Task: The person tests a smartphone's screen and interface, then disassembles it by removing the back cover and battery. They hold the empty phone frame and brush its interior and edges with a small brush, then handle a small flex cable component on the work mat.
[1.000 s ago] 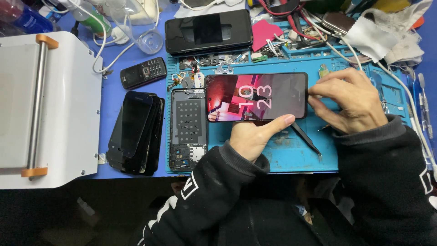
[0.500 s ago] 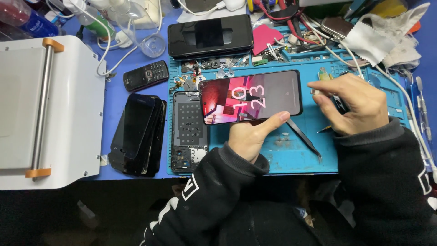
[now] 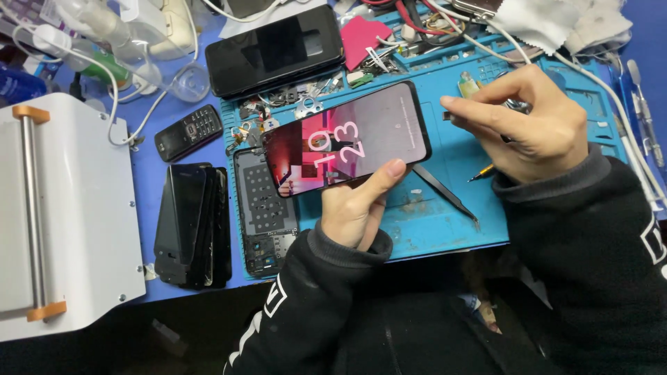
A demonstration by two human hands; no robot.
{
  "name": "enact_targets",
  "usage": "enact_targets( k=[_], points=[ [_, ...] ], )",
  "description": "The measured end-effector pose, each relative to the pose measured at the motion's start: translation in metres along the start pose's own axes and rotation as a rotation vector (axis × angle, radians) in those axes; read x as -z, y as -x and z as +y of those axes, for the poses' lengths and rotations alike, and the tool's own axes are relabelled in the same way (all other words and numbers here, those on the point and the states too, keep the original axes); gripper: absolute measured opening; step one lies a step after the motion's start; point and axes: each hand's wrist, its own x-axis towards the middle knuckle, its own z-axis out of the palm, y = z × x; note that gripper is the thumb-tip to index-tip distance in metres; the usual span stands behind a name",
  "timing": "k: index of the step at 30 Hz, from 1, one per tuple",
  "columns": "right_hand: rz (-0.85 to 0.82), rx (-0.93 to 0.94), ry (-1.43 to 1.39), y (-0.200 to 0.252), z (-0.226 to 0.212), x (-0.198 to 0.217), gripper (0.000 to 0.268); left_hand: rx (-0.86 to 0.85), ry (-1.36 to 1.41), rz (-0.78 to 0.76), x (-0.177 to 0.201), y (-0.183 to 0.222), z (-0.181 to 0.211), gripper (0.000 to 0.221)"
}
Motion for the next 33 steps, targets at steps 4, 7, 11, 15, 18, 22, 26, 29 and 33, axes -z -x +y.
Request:
enact_targets(
  k=[4,7,11,15,18,22,26,29,33],
  points=[
    [0.058,-0.067,-0.042,0.001,0.002,0.003,0.038,0.004,0.023,-0.006,0.007,0.0,-0.003,0.041],
    [0.117,0.076,-0.093,0.0,0.006,0.005,0.03,0.025,0.028,-0.011,0.006,0.001,0.0,0.043],
    [0.117,0.11,-0.087,0.004,0.009,0.004,0.023,0.023,0.025,-0.058,0.008,0.0,0.0,0.048],
    [0.121,0.127,0.022,-0.001,0.004,0.005,0.019,0.042,0.006,-0.069,0.001,0.001,0.003,0.051],
    [0.114,0.136,0.039,0.004,0.008,0.003,0.018,0.041,0.0,-0.063,0.007,0.001,-0.001,0.05],
    [0.09,0.157,0.072,-0.005,0.004,0.006,0.019,0.045,-0.016,-0.055,0.004,0.001,0.001,0.051],
    [0.091,0.16,0.087,-0.004,0.005,0.004,0.02,0.049,-0.02,-0.067,0.003,0.0,0.001,0.052],
    [0.096,0.156,0.083,-0.003,0.006,0.002,0.02,0.074,-0.023,-0.063,0.005,0.0,0.0,0.05],
    [0.097,0.157,0.082,-0.003,0.005,0.001,0.02,0.087,-0.035,-0.063,0.002,0.0,0.002,0.048]
  ],
)
